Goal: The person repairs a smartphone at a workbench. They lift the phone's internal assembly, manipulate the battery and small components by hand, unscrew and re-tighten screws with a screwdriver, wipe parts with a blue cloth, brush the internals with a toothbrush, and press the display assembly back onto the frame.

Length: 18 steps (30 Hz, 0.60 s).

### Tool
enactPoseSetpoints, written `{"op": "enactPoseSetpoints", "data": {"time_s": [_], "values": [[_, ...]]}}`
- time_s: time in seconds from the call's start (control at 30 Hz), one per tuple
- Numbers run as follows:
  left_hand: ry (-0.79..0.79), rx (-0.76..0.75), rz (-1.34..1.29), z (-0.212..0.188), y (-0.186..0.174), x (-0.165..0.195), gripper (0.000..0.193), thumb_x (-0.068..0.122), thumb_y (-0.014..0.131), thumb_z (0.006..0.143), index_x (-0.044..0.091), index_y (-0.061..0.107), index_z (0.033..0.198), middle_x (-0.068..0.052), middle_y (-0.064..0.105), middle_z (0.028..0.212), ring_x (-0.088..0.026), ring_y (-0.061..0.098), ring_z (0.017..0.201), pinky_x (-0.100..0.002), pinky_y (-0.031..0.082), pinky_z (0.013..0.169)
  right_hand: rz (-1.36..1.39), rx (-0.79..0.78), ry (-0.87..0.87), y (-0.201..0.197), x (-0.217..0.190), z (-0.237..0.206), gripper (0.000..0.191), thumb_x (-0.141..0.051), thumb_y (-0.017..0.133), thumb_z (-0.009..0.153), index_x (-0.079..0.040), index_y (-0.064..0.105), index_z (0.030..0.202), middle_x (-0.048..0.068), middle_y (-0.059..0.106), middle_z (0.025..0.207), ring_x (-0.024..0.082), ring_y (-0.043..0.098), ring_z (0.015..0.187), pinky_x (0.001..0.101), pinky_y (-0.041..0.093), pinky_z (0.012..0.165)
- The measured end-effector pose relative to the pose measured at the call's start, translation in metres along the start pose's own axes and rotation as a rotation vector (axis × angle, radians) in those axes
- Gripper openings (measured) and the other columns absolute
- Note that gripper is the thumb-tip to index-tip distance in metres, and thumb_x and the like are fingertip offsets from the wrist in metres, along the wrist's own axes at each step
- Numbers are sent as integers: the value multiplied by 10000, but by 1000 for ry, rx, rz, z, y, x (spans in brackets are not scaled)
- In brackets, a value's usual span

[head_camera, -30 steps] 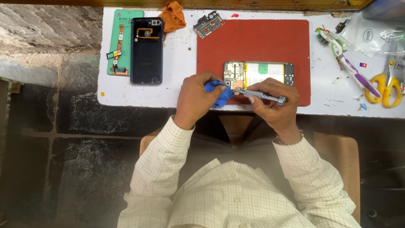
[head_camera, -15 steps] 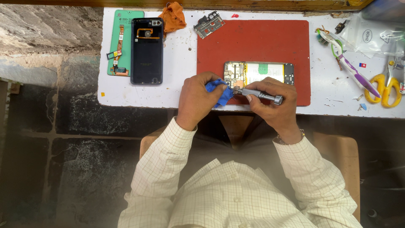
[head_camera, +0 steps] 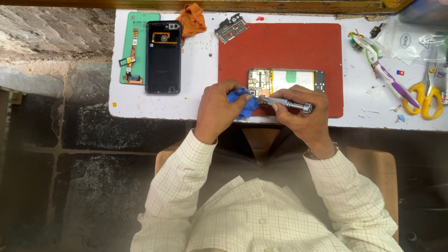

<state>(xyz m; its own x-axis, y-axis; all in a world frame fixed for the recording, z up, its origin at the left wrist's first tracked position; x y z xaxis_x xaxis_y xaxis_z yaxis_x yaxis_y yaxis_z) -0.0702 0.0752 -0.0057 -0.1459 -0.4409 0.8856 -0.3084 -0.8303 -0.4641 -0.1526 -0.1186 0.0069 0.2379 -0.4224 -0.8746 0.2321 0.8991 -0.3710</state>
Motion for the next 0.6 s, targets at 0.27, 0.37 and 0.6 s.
{"op": "enactPoseSetpoints", "data": {"time_s": [0.27, 0.37, 0.6], "values": [[9, 35, -3, 0, 0, 3, 194, 205, 787, 841, 30, 779, 923, -114, 765, 753, -183, 734, 618, -308, 577, 600, 79, 46, 48, -2, 8, -1, 183, -6, 750, 872, 28, 757, 1052, 49, 719, 880, 65, 635, 770, 205, 482, 635], [-98, 73, -46, -1, 3, 0, 204, 220, 759, 872, 29, 763, 943, -113, 753, 726, -180, 727, 568, -311, 564, 542, 140, 64, 57, 0, 8, -2, 199, -16, 749, 884, 28, 753, 1078, 49, 726, 915, 66, 653, 809, 205, 497, 662], [-15, 137, -8, -2, 5, 2, 200, 211, 777, 874, 24, 764, 941, -104, 759, 737, -171, 732, 580, -283, 559, 539, -58, 58, -48, 3, -3, 1, 213, -5, 751, 855, 9, 771, 1066, 57, 721, 860, 90, 656, 756, 231, 499, 677]]}}
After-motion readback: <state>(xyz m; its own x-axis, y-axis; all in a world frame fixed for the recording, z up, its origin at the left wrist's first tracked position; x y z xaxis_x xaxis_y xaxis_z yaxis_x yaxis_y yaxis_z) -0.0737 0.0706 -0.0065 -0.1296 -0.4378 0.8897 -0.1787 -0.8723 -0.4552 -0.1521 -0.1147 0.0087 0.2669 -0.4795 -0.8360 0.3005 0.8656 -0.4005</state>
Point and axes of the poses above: each hand's wrist, its own z-axis towards the middle knuckle, its own y-axis out of the palm, x = y × z, the point moved 4 cm from there along z, towards the middle knuckle
